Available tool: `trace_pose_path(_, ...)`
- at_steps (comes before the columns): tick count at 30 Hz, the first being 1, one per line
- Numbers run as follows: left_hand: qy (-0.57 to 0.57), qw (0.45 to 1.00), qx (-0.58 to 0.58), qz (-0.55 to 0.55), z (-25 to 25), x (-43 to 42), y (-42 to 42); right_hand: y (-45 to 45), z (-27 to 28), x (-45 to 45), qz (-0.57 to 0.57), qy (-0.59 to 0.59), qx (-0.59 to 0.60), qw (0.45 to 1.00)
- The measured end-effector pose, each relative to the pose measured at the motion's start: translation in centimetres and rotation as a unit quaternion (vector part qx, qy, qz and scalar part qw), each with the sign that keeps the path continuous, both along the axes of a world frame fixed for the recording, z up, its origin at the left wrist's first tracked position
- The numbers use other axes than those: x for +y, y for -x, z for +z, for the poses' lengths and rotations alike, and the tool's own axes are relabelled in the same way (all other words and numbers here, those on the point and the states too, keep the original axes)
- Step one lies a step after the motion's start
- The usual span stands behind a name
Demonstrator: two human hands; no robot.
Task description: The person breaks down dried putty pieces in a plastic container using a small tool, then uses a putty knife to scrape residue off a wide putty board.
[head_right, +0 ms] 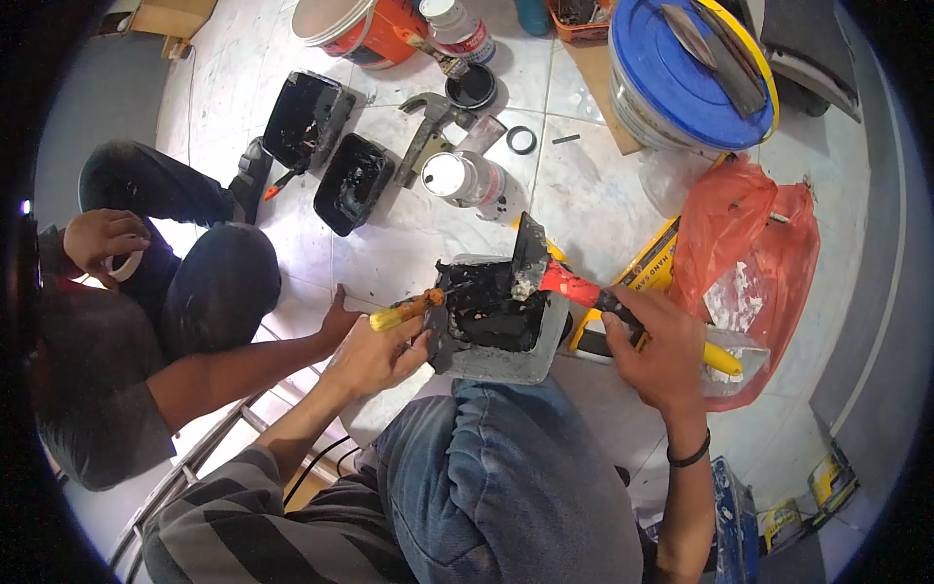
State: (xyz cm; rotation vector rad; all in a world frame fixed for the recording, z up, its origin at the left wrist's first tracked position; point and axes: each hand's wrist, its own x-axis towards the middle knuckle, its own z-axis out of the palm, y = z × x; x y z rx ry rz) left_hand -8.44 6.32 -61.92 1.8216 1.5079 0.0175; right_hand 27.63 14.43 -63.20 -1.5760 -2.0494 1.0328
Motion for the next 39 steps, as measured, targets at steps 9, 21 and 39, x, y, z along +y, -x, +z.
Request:
trace_pose_path(9,-0.031,0.998,-0.029,0.036,0.4,0.0,-0.6,-2.4,1.0,1.7,-0.062,-0.041,-0.010,0.997)
trace_pose_path(21,0.057,0.990,-0.019,0.126,1.4,1.9,-0.9,-0.8,1.2,0.0,0.060,-0.147,-0.071,0.985)
trace_pose_path(39,-0.046,0.998,0.012,-0.040,2.5,1.1,-1.1,-0.4,1.6,0.2,0.041,-0.201,-0.116,0.972)
